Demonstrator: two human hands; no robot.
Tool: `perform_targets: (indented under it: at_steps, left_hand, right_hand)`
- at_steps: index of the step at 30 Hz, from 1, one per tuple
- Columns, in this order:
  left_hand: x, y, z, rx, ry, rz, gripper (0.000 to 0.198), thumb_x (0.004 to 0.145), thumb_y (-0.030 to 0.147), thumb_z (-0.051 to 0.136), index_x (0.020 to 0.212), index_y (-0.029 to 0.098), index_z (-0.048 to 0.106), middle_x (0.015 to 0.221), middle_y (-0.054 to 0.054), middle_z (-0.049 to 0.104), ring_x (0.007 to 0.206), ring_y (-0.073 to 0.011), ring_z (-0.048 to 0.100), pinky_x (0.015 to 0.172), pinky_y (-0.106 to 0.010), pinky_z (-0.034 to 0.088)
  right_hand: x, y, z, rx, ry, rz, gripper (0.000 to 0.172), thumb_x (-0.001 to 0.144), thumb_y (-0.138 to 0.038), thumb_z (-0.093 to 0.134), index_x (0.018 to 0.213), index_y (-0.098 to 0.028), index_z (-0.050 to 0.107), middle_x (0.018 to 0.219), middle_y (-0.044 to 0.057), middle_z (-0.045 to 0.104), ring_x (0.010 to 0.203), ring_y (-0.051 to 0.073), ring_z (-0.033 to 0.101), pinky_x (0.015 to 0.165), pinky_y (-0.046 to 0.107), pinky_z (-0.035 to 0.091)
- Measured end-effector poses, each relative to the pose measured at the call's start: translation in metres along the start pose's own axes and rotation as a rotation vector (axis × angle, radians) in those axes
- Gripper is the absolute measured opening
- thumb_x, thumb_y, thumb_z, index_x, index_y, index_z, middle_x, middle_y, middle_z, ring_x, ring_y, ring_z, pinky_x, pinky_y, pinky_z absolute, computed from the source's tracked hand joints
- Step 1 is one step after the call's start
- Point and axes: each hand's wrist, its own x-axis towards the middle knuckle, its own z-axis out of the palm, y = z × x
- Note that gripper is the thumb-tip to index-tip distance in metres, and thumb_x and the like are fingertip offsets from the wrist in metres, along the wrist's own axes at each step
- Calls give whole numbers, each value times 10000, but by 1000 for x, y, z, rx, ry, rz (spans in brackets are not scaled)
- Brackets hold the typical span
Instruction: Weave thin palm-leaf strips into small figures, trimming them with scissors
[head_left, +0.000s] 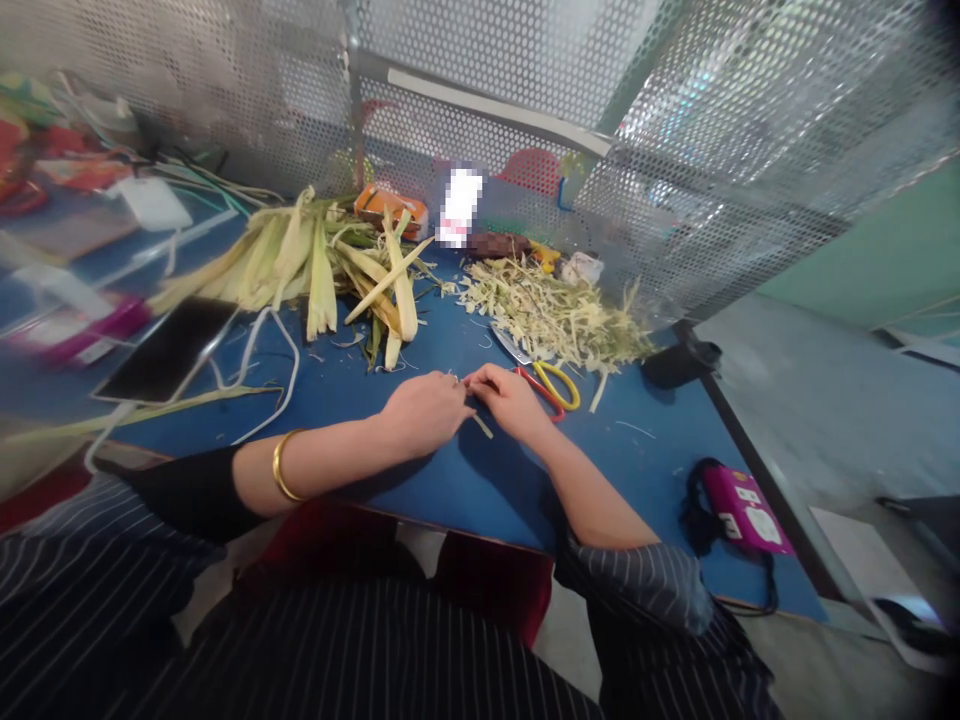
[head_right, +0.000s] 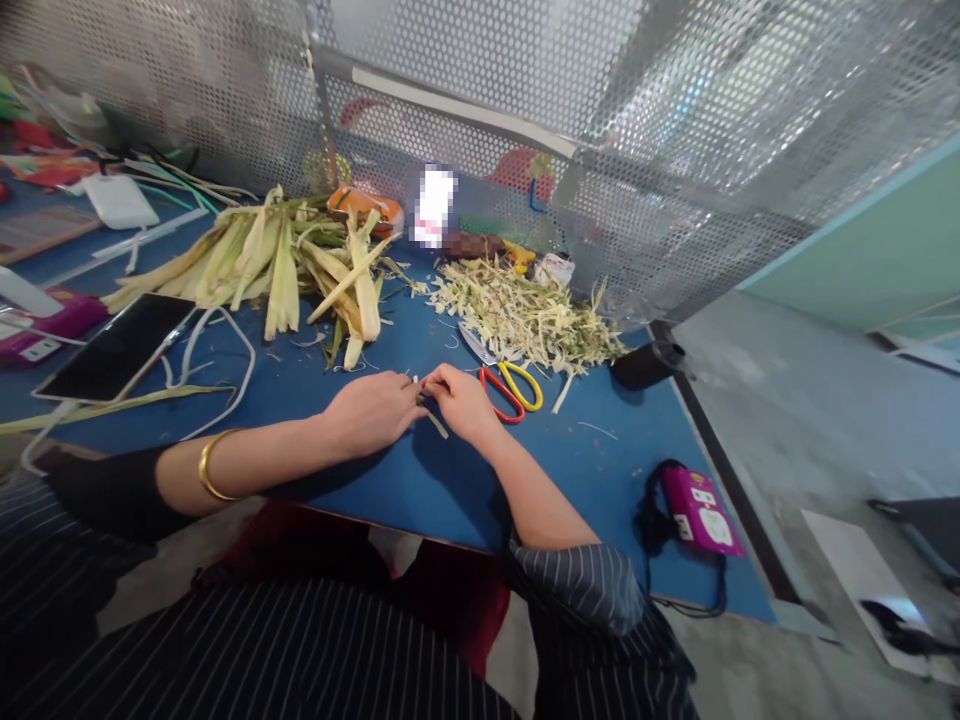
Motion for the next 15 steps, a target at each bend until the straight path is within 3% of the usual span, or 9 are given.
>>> perform_targets:
  at_steps: [1,3,6,12,15]
  left_hand:
    - [0,-6,-3,-57,-33,22,230,869,184,412,908,98,622,853,-128,647,816,-233,606,727,-329,438]
    - [0,-16,-5,-157,-46,-89,237,860,142,392,946,124,613,855,-95,661,795,-214,620,705,-303,434]
    - [2,-26,-1,-255,-21,-138,269,868,166,376,1003,169,609,899,-65,676,852,-205,623,726,-285,424]
    - [2,-26,6,-246,27,-193,270,846,214,410,1047,172,586,849,-55,676,811,-200,621,674,-272,406]
    - [2,-31,3,-201,24,-183,230,833,248,445,978,191,615,829,-43,669,794,-194,611,648,-265,389]
  right_hand:
    - [-2,1,0,4,-3,-5,104,792,-227,490,714,-190,547,832,23,665,759,152,570,737,309,426]
    - [-3,2,0,3,-6,-11,104,803,-236,485,738,-189,552,854,27,664,778,155,571,753,311,423]
    - [-4,3,0,-16,-15,-37,105,822,-241,475,783,-189,558,853,25,653,775,154,565,748,302,418]
    - [-6,0,2,-76,-60,-179,116,846,-192,438,787,-197,538,811,15,619,766,148,558,727,275,411]
    - [-8,-3,1,-95,-93,-193,114,859,-194,427,803,-206,526,844,22,623,794,157,569,738,286,415]
